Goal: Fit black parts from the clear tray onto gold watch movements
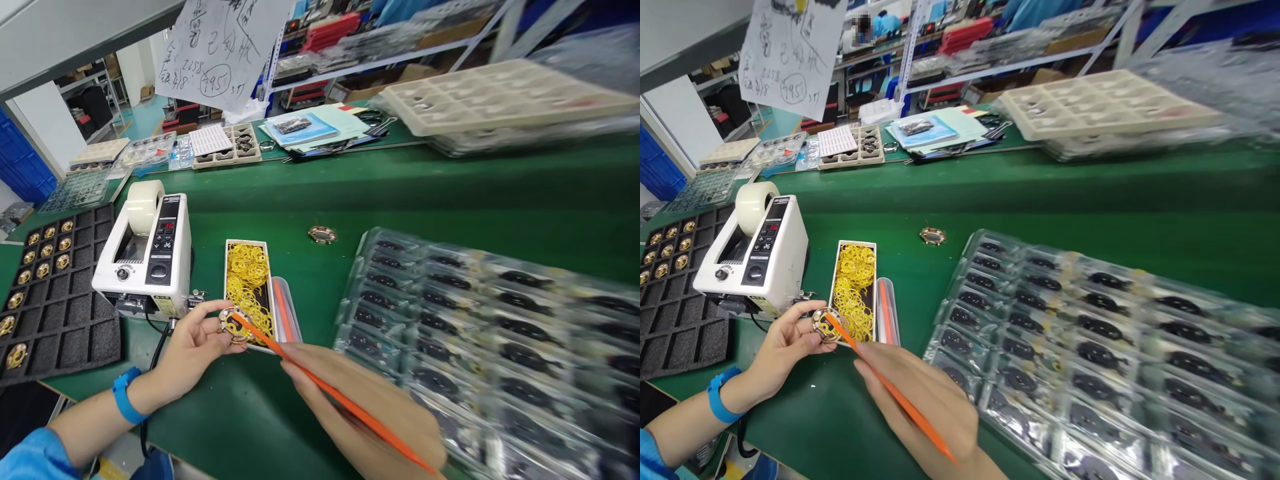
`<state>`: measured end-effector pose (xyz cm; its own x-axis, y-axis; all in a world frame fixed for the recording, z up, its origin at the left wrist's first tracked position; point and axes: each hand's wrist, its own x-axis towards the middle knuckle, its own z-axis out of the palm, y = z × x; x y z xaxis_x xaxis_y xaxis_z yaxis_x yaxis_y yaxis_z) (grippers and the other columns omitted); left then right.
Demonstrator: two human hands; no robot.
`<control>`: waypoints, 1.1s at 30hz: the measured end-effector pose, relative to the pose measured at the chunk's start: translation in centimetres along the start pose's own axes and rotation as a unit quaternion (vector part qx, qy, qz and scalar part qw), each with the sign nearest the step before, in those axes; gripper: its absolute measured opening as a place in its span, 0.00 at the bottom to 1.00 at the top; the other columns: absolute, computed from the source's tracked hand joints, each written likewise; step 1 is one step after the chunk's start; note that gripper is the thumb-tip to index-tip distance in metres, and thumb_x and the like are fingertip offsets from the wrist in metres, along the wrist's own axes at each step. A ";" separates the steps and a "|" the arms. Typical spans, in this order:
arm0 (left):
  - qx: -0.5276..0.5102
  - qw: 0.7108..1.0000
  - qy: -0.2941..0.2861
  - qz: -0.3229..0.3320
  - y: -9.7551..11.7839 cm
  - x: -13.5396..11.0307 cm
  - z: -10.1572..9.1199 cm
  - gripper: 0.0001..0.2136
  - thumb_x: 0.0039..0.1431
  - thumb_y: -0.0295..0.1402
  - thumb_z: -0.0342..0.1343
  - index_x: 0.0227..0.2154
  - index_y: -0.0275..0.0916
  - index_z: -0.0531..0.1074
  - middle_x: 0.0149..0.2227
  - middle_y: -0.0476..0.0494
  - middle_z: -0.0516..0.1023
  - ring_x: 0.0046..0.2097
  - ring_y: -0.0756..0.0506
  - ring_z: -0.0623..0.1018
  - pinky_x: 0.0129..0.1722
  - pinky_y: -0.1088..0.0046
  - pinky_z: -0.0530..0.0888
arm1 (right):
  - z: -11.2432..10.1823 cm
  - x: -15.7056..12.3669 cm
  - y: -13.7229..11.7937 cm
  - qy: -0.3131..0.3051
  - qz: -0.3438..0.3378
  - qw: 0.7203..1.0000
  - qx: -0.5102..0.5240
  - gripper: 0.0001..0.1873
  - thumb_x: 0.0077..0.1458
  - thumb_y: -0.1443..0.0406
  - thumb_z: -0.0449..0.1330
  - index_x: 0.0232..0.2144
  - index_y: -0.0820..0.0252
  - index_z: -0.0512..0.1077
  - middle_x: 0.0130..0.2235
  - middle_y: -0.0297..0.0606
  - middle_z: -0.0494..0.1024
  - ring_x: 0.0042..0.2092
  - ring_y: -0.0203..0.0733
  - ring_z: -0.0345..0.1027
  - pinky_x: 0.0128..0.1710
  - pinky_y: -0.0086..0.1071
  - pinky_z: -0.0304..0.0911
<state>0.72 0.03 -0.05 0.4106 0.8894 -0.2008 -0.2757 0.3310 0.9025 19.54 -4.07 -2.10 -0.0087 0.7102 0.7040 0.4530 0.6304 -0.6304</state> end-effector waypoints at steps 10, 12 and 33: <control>-0.015 0.998 0.057 -0.036 -0.1 0.2 0.2 0.25 0.47 0.39 0.68 0.48 0.36 0.72 0.38 0.41 0.83 0.42 0.42 0.81 0.44 0.66 0.77 | 1.5 -0.7 1.8 -0.077 -0.263 0.948 -0.159 0.17 0.58 0.79 0.53 0.49 0.72 0.72 0.41 0.50 0.82 0.48 0.48 0.76 0.47 0.39 0.75; -0.014 0.997 0.062 -0.037 -0.1 0.3 0.2 0.24 0.48 0.38 0.67 0.47 0.36 0.72 0.37 0.41 0.83 0.42 0.42 0.81 0.44 0.65 0.77 | 1.5 -1.1 2.1 -0.104 -0.284 0.936 -0.180 0.17 0.61 0.77 0.49 0.48 0.72 0.72 0.44 0.52 0.81 0.52 0.50 0.73 0.48 0.40 0.74; -0.016 0.995 0.048 -0.084 0.0 0.2 0.3 0.19 0.39 0.33 0.71 0.36 0.35 0.73 0.31 0.45 0.82 0.34 0.45 0.83 0.33 0.75 0.77 | 0.2 0.9 0.9 0.021 -0.079 0.995 -0.061 0.15 0.56 0.78 0.55 0.41 0.57 0.71 0.33 0.41 0.79 0.33 0.42 0.75 0.32 0.34 0.70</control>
<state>1.10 0.15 0.05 0.3695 0.8460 -0.3845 -0.2390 0.4864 0.8404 19.72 -2.79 -2.05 -0.0530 0.5896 0.8060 0.5535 0.6891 -0.4677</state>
